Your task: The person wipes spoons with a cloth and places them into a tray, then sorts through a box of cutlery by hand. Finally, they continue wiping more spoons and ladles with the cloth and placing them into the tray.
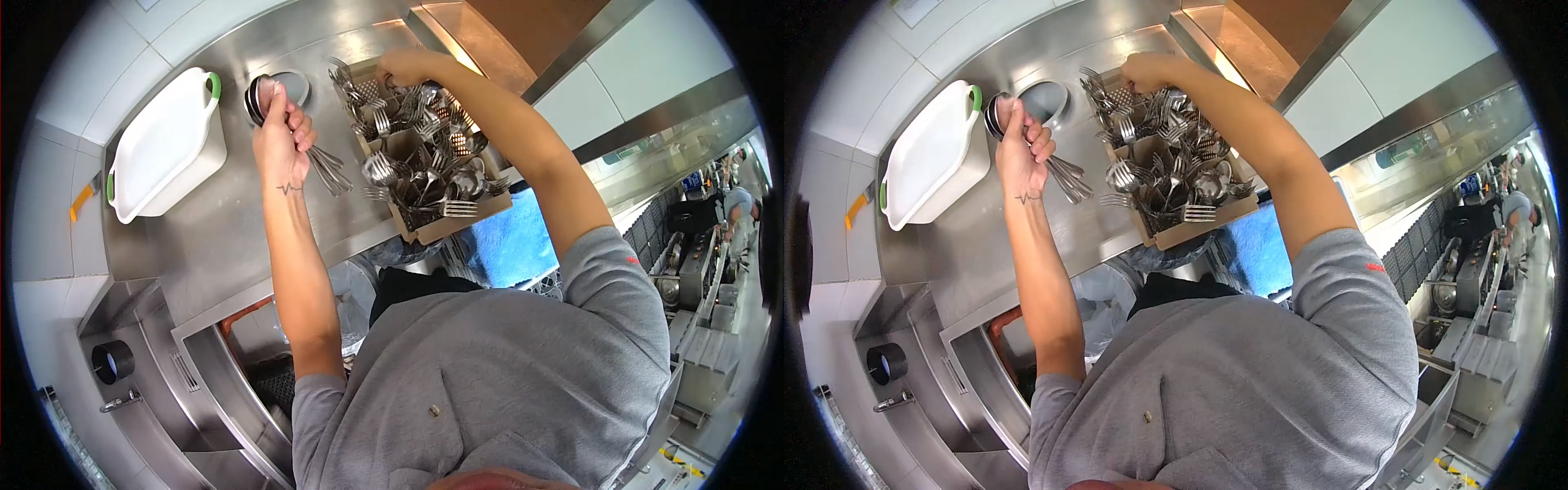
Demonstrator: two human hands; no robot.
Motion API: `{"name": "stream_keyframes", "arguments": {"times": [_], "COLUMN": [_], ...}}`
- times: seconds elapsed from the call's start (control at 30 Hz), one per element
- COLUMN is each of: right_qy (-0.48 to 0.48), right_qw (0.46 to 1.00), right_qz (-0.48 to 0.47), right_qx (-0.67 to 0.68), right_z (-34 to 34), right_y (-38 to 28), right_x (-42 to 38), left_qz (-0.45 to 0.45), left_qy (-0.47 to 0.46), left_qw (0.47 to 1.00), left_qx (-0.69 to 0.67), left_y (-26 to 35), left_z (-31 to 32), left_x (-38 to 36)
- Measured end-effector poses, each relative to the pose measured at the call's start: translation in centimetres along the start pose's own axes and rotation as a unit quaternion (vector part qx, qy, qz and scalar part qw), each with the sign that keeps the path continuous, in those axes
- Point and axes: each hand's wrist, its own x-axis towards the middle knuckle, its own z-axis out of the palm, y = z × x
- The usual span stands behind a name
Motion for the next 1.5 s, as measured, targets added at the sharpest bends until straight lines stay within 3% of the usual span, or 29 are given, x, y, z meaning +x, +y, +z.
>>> {"name": "stream_keyframes", "arguments": {"times": [0.03,0.1,0.2,0.27,0.33,0.4,0.43,0.47,0.5,0.53,0.57,0.6,0.67,0.7,0.77,0.93,1.0,1.03,1.07,1.13,1.17,1.23,1.27,1.3,1.4,1.43,1.47,1.5], "right_qy": [0.001,0.154,0.211,0.244,0.291,0.269,0.271,0.320,0.368,0.371,0.323,0.268,0.118,0.032,-0.042,-0.004,0.148,0.186,0.221,0.248,0.302,0.353,0.319,0.278,0.357,0.299,0.234,0.133], "right_qw": [1.000,0.987,0.976,0.968,0.940,0.946,0.946,0.927,0.903,0.903,0.930,0.940,0.968,0.965,0.916,0.897,0.944,0.910,0.867,0.896,0.881,0.863,0.810,0.736,0.715,0.809,0.885,0.922], "right_qz": [0.001,0.007,0.011,-0.059,-0.130,-0.140,-0.129,-0.149,-0.169,-0.164,-0.045,0.071,0.189,0.217,0.246,0.263,0.184,0.213,0.240,0.187,0.183,0.182,0.180,0.171,0.089,0.100,0.109,0.112], "right_qx": [-0.001,0.038,0.055,0.029,0.122,0.119,0.120,0.131,0.139,0.139,0.171,0.199,0.116,0.146,0.315,0.355,0.229,0.304,0.377,0.316,0.316,0.312,0.459,0.593,0.594,0.496,0.388,0.346], "right_z": [-0.6,-1.8,-5.8,-9.1,-11.0,-14.1,-13.9,-13.6,-13.1,-12.2,-10.6,-8.8,-3.5,-1.6,2.3,4.3,1.2,-0.5,-2.3,-6.6,-8.2,-11.2,-12.8,-13.4,-7.7,-6.4,-4.9,-2.9], "right_y": [0.1,0.3,-0.2,-1.8,-3.8,-7.4,-7.5,-7.7,-7.6,-6.6,-4.7,-2.7,0.5,-0.1,-0.9,-1.3,-1.9,-2.2,-2.5,-5.1,-6.7,-10.0,-11.8,-12.8,-9.7,-8.7,-7.6,-6.7], "right_x": [-0.5,-1.4,-2.9,-4.2,-4.2,-5.7,-5.3,-4.8,-4.7,-5.0,-5.0,-5.0,-6.6,-8.0,-9.1,-8.7,-10.3,-10.7,-11.1,-11.8,-11.8,-13.3,-14.5,-15.1,-13.3,-14.3,-16.3,-17.7], "left_qz": [0.000,-0.006,0.010,0.040,0.068,0.126,0.140,0.134,0.096,0.057,0.095,0.094,0.086,0.072,0.068,0.027,0.023,0.009,0.010,0.088,0.086,0.121,0.165,0.173,0.117,0.161,0.162,0.179], "left_qy": [-0.002,0.002,-0.067,-0.053,-0.039,-0.133,-0.128,-0.134,-0.198,-0.259,-0.137,-0.138,-0.123,-0.106,-0.109,-0.094,-0.077,-0.149,-0.144,-0.059,-0.123,-0.113,-0.103,-0.121,-0.202,-0.108,-0.103,-0.127], "left_qw": [1.000,1.000,0.997,0.997,0.996,0.983,0.982,0.982,0.975,0.963,0.985,0.985,0.988,0.992,0.992,0.995,0.996,0.989,0.989,0.989,0.984,0.982,0.978,0.976,0.972,0.980,0.980,0.971], "left_qx": [0.000,-0.003,0.030,0.034,0.038,0.015,-0.006,-0.005,-0.027,-0.047,-0.048,-0.048,0.028,0.001,-0.016,-0.022,0.034,0.024,0.024,0.105,0.096,0.086,0.077,0.053,0.010,0.055,0.054,0.099], "left_y": [-0.1,-0.2,-0.6,-0.8,-1.3,-2.0,-2.0,-2.1,-1.6,-1.5,-1.5,-1.3,-0.5,-0.6,-0.8,-1.9,-2.3,-2.2,-2.3,-2.9,-3.2,-4.4,-5.0,-5.2,-4.1,-3.8,-3.3,-2.7], "left_z": [0.0,0.1,-0.5,2.0,3.4,4.3,6.4,6.2,5.5,4.8,6.5,6.1,4.6,3.9,2.9,3.7,4.2,3.3,4.2,7.4,7.9,9.8,10.5,10.8,8.9,10.3,9.9,9.1], "left_x": [0.1,0.3,1.5,1.1,1.4,2.4,1.4,1.5,1.9,2.1,0.2,-0.3,-0.6,-0.6,-0.5,-1.1,-1.8,-1.6,-2.1,-3.3,-3.0,-3.0,-2.8,-2.2,-2.3,-3.9,-4.2,-4.4]}}
